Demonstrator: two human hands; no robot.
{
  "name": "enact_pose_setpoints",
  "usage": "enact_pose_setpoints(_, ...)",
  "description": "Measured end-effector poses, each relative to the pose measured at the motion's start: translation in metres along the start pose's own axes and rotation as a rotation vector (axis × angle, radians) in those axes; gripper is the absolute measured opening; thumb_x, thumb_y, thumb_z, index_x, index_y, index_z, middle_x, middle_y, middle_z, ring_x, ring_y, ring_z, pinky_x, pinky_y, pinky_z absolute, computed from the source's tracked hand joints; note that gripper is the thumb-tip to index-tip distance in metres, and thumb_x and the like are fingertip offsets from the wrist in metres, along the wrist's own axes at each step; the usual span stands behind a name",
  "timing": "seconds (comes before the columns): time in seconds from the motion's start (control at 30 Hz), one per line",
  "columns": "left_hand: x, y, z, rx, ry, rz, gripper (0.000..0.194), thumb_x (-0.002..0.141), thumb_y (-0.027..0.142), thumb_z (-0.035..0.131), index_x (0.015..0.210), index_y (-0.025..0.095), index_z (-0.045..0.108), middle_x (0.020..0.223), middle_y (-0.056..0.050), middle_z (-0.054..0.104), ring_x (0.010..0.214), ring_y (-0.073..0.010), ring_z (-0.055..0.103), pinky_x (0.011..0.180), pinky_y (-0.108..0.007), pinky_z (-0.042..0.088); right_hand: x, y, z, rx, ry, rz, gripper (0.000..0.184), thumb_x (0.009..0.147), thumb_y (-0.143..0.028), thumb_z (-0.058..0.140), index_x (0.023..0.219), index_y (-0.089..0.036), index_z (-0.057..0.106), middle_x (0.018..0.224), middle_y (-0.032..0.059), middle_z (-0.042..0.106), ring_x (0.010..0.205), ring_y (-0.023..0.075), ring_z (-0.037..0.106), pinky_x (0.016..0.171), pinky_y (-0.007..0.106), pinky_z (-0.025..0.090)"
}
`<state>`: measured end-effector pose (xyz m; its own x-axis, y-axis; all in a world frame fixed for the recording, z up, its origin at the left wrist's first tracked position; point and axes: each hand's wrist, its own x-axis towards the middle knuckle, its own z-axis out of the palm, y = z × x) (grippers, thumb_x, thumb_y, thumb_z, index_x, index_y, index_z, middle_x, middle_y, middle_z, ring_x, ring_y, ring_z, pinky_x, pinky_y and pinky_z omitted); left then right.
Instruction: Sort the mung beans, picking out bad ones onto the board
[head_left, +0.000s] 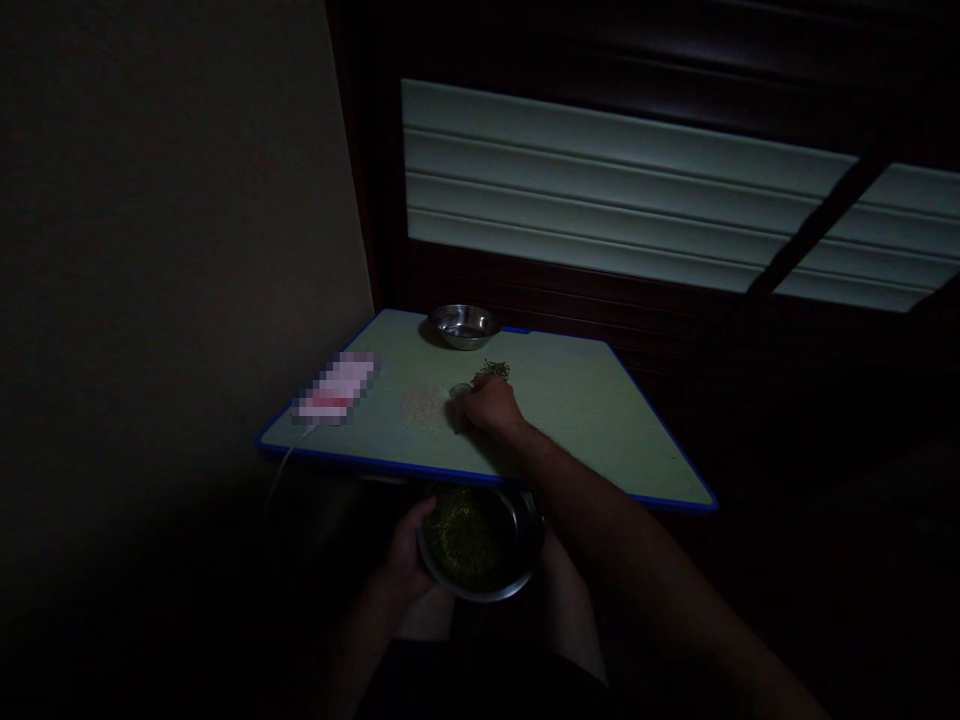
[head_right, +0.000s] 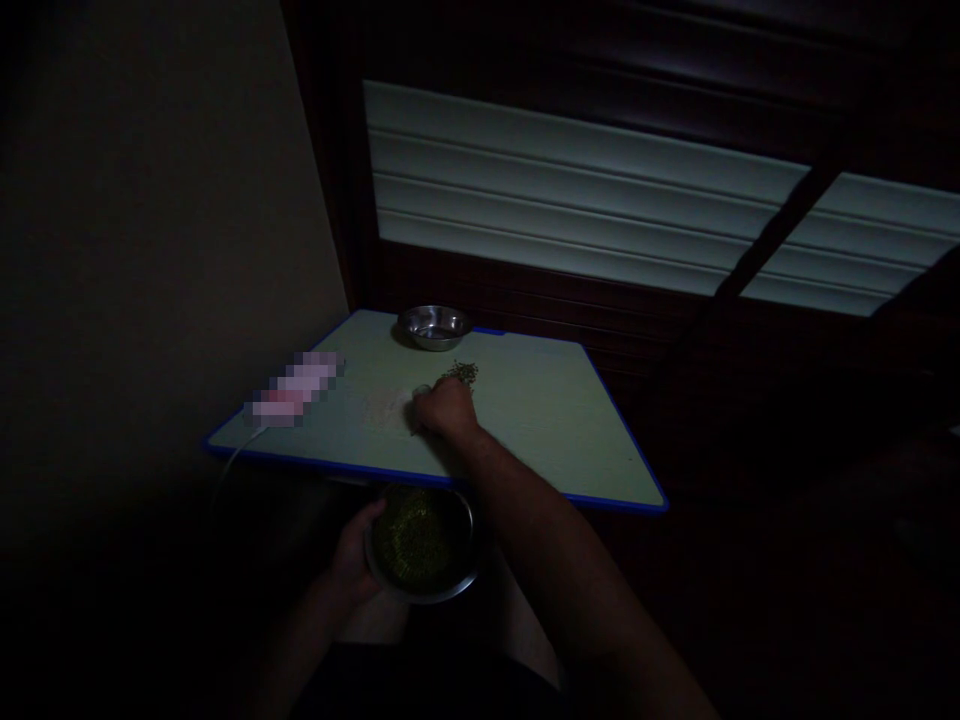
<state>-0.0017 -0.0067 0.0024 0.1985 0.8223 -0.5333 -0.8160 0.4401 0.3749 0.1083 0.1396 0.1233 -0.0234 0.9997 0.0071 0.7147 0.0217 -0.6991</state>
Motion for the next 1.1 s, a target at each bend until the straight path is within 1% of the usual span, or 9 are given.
enact_pose_setpoints(0.17,0.001,0.001,-0.004,-0.010,0.032,0.000,0.017,0.081,0.022,0.057,0.081,0.013,0.071,0.073,-0.008,0.076,0.081,-0.0261,0.072,0.092,-0.042,0.048,0.007,0.012,-0.012,0.128,-0.041,0.029,0.013,0.068,-0.024,0.059,0.058,-0.016,0.059,0.050,0.0047,0.061,0.044,0.0146,0.057,0.042,0.022,0.040)
enact_pose_setpoints(0.27,0.002,0.000,-0.004,-0.037,0.010,-0.002,0.017,0.080,0.022,0.058,0.083,0.013,0.072,0.075,-0.007,0.076,0.078,-0.0246,0.072,0.092,-0.041,0.048,0.012,0.022,-0.031,0.253,-0.154,0.029,0.012,0.071,-0.019,0.057,0.059,-0.017,0.055,0.049,0.0033,0.061,0.043,0.0143,0.056,0.042,0.022,0.041)
enact_pose_setpoints(0.33,0.002,-0.001,-0.002,-0.042,-0.017,-0.008,0.018,0.080,0.022,0.057,0.084,0.013,0.072,0.074,-0.008,0.076,0.077,-0.0246,0.071,0.092,-0.041,0.048,0.015,0.029,-0.047,0.322,-0.181,0.042,0.012,0.072,-0.017,0.058,0.061,-0.017,0.052,0.050,0.0032,0.062,0.042,0.0136,0.056,0.042,0.022,0.040)
enact_pose_setpoints(0.4,0.003,-0.001,-0.001,-0.034,-0.022,-0.007,0.019,0.080,0.022,0.057,0.084,0.012,0.072,0.075,-0.009,0.076,0.077,-0.0249,0.071,0.092,-0.041,0.048,0.020,0.039,-0.060,0.358,-0.062,0.051,0.013,0.069,-0.016,0.062,0.064,-0.017,0.050,0.050,0.0008,0.061,0.042,0.0118,0.054,0.042,0.021,0.040)
enact_pose_setpoints(0.5,0.003,-0.001,-0.001,-0.019,-0.018,0.003,0.019,0.079,0.022,0.057,0.086,0.012,0.072,0.077,-0.010,0.076,0.082,-0.0260,0.071,0.093,-0.043,0.047,0.027,0.058,-0.071,0.473,0.016,0.020,0.013,0.064,-0.017,0.063,0.069,-0.018,0.051,0.052,-0.0016,0.060,0.044,0.0111,0.054,0.044,0.020,0.041)
enact_pose_setpoints(0.7,0.002,0.000,0.001,0.013,0.027,-0.008,0.021,0.080,0.023,0.056,0.086,0.012,0.072,0.078,-0.011,0.076,0.090,-0.0293,0.070,0.097,-0.046,0.045,0.035,0.090,-0.066,0.598,0.198,-0.054,0.027,0.052,-0.020,0.061,0.079,-0.018,0.055,0.055,-0.0065,0.054,0.046,0.0095,0.048,0.046,0.020,0.037)
enact_pose_setpoints(0.87,0.000,0.001,0.003,0.026,0.028,0.048,0.018,0.078,0.022,0.056,0.084,0.015,0.072,0.079,-0.008,0.076,0.085,-0.0264,0.071,0.096,-0.044,0.046,0.040,0.096,-0.063,0.499,0.256,-0.115,0.020,0.053,-0.021,0.057,0.072,-0.016,0.058,0.061,-0.0037,0.056,0.053,0.0092,0.045,0.052,0.021,0.034)
enact_pose_setpoints(1.0,0.000,0.002,0.002,0.023,-0.024,0.019,0.019,0.078,0.023,0.057,0.085,0.016,0.073,0.079,-0.007,0.077,0.083,-0.0260,0.071,0.095,-0.044,0.047,0.041,0.099,-0.063,0.415,0.316,-0.143,0.012,0.060,-0.026,0.057,0.067,-0.016,0.057,0.061,-0.0023,0.056,0.057,0.0102,0.047,0.057,0.023,0.036)
enact_pose_setpoints(1.1,-0.001,0.003,0.002,0.029,-0.013,0.012,0.018,0.077,0.023,0.057,0.083,0.016,0.073,0.077,-0.007,0.077,0.083,-0.0262,0.071,0.092,-0.043,0.049,0.041,0.100,-0.063,0.370,0.332,-0.159,0.011,0.062,-0.026,0.055,0.065,-0.016,0.057,0.061,-0.0021,0.056,0.059,0.0105,0.047,0.061,0.024,0.038)
